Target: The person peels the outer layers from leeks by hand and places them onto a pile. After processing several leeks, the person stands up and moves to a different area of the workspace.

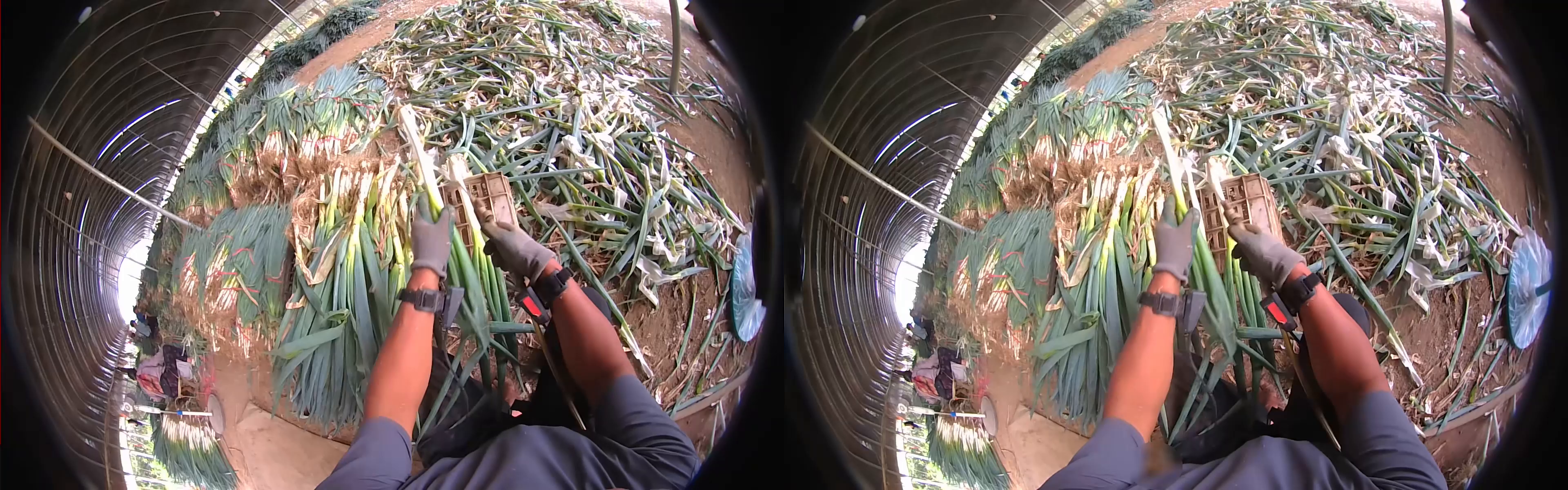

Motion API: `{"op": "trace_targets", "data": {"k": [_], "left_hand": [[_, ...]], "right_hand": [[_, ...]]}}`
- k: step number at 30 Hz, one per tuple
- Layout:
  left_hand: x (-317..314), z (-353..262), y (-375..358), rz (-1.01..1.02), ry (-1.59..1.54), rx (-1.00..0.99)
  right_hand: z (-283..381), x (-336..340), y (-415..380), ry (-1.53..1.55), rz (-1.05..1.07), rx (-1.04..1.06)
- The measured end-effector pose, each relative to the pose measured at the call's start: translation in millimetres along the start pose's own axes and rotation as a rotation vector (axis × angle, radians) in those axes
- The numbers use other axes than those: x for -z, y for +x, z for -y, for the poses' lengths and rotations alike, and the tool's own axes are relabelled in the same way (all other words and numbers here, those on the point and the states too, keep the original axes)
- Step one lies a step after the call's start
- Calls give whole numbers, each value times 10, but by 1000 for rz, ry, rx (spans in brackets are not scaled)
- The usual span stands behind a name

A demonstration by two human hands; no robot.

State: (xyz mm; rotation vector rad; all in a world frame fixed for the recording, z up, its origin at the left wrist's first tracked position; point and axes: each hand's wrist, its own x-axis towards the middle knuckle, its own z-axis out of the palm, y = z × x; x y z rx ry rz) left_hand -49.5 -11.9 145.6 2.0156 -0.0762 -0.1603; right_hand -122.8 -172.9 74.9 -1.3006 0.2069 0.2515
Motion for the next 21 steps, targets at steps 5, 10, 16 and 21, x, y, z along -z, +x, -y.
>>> {"op": "trace_targets", "data": {"k": [5, 10, 16, 21], "left_hand": [[-330, 566, 451, -141, 339, -192], [-307, 612, 526, -147, 323, -210], [-278, 659, 525, -27, 556, -84], [23, 745, 192, -20, 883, -289]], "right_hand": [[-29, 81, 47, 156, -78, -13], [62, -15, -72, -225, 119, -111], [10, 74, 53, 21, -78, -23], [133, -2, -27, 22, 78, -116]]}}
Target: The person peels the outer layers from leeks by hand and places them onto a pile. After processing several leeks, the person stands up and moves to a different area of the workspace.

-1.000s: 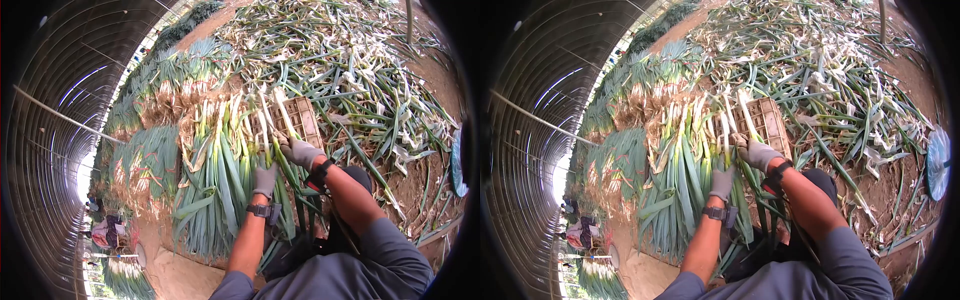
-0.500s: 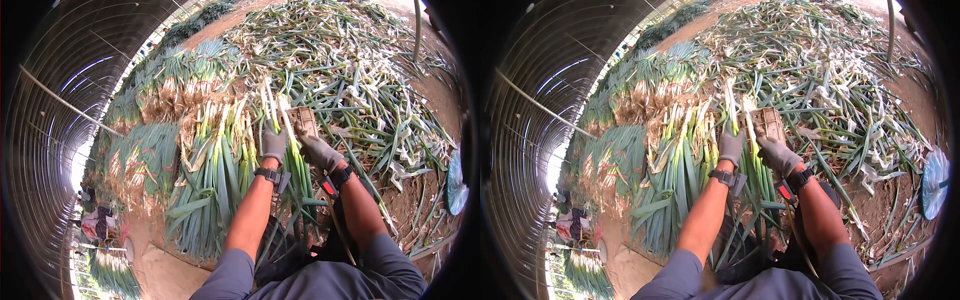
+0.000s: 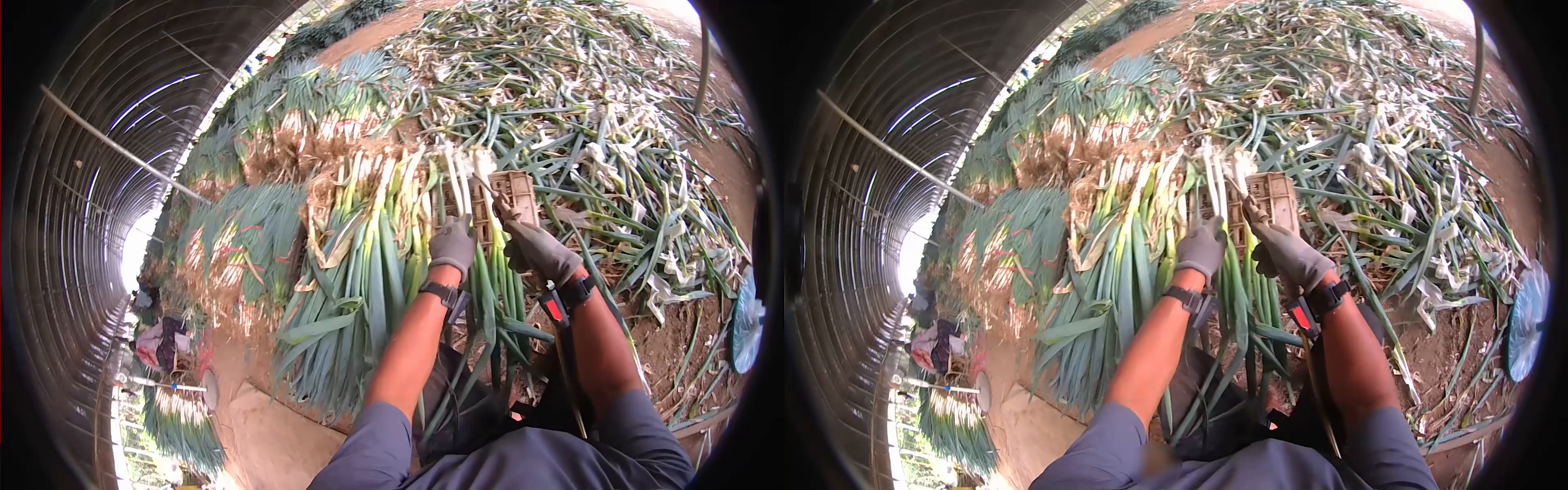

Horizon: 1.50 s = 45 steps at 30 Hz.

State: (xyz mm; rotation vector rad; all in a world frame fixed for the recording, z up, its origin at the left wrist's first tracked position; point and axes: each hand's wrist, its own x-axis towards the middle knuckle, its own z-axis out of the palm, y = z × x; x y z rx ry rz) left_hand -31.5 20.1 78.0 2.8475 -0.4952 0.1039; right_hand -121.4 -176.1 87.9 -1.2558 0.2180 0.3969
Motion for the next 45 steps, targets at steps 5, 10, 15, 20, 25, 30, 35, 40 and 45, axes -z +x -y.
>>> {"op": "trace_targets", "data": {"k": [5, 10, 15, 20, 25, 30, 35, 40, 45], "left_hand": [[840, 876, 29, -142, 352, 142], [913, 1494, 67, -119, 624, 183], [873, 1429, 416, 108, 618, 312], [805, 1398, 370, 146, 633, 256], [787, 1418, 302, 192, 662, 365], [1135, 1136, 210, 79, 480, 307], [827, 772, 20, -85, 524, 176], [549, 527, 151, 23, 491, 193], [214, 549, 201, 64, 447, 230]], "right_hand": [[64, -263, -207, -17, 219, 23], [-45, -452, -166, -206, 225, -108], [-1, -526, -169, -227, 183, -125], [-63, -402, -118, -259, 146, -87], [-155, -313, -112, -278, 185, -92], [58, -377, -322, -187, 239, -21], [22, -346, -293, -128, 291, 55], [-149, -437, -218, -285, 171, 40], [-229, -573, -174, -492, 23, 138]]}}
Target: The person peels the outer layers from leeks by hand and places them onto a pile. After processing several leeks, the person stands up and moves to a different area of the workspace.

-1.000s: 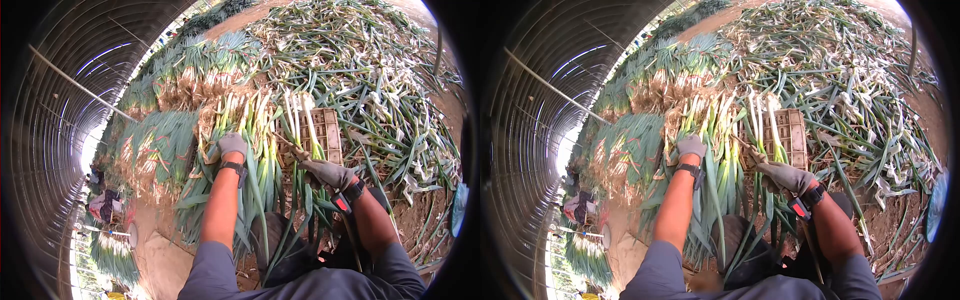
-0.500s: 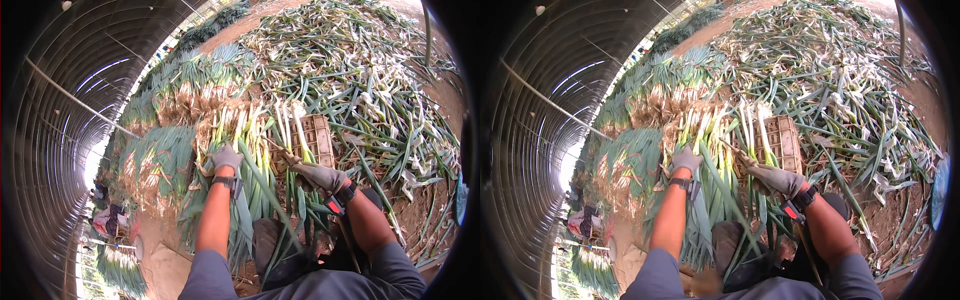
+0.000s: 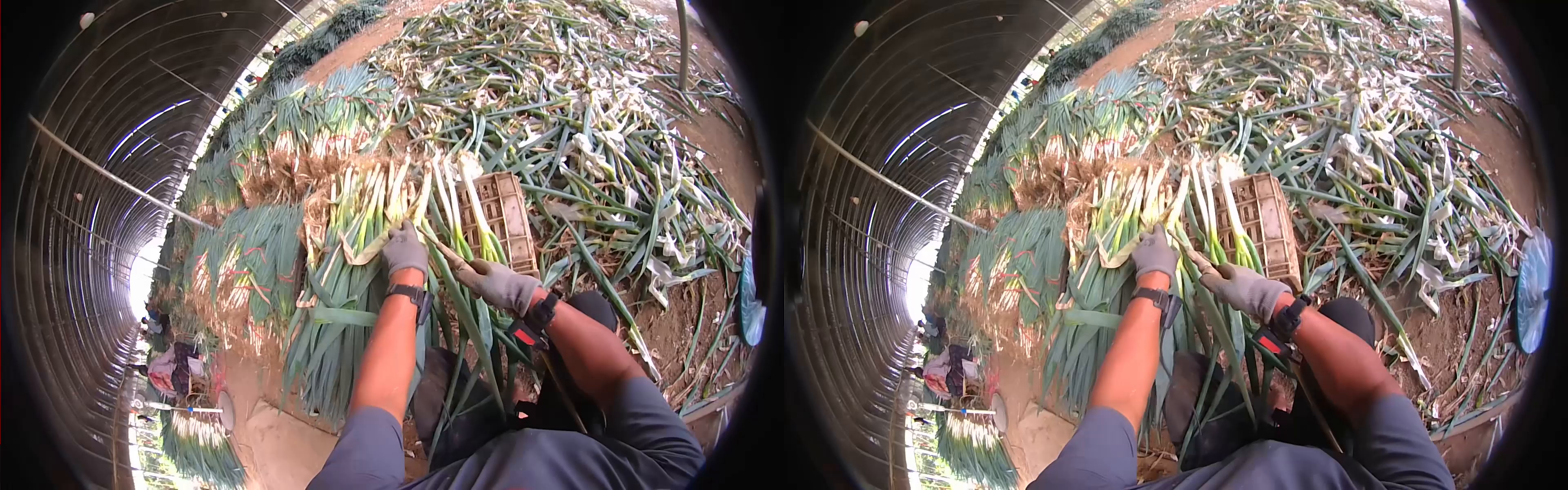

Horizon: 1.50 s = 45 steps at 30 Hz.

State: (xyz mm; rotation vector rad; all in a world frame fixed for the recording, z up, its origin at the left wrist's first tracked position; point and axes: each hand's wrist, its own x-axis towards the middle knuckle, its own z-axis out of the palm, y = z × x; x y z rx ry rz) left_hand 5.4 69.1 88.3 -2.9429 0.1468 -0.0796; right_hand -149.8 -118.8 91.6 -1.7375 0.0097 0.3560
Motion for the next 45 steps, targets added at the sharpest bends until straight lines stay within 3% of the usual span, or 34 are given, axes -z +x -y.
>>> {"op": "trace_targets", "data": {"k": [5, 6, 9, 12, 16, 28, 40, 45], "left_hand": [[133, 5, 65, 28, -25, -10], [150, 7, 12, -44, 26, -40], [157, -17, 37, 140, -32, -5], [104, -30, -76, 91, -70, -20], [50, 1, -232, 289, -197, -11], [-195, -46, -976, 242, -138, -133], [-267, -51, -1236, 300, -46, -159], [-360, 73, -1216, 317, -75, -130]], "right_hand": [[21, -87, 47, -163, -22, 27], [76, -83, 46, -210, -31, 12], [26, -90, 185, -251, -81, -2], [25, -54, 248, -250, -137, -8], [-83, -69, 384, -311, -124, -17], [-115, -226, 494, -390, -207, -32], [-220, -368, 865, -442, -381, -101], [-189, -367, 930, -460, -328, -132]]}}
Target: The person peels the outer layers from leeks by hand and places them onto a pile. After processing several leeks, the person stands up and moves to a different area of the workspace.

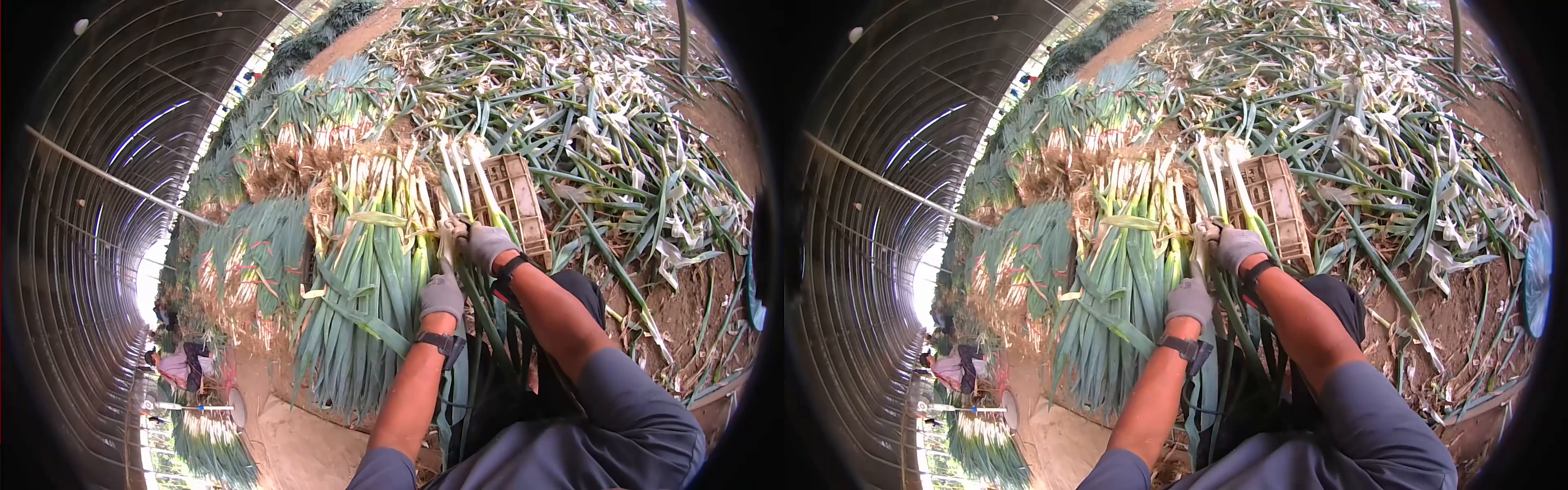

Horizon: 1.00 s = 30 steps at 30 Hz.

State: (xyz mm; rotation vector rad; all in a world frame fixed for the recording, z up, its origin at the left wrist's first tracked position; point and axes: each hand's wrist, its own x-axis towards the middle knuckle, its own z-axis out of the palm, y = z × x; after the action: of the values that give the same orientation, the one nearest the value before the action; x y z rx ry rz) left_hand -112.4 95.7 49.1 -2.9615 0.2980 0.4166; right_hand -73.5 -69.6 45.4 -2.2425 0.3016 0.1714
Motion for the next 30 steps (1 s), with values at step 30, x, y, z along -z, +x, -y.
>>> {"op": "trace_targets", "data": {"k": [30], "left_hand": [[2366, -297, 945, -386, -835, -263]], "right_hand": [[-483, 1337, -538, 794, 201, -105]]}}
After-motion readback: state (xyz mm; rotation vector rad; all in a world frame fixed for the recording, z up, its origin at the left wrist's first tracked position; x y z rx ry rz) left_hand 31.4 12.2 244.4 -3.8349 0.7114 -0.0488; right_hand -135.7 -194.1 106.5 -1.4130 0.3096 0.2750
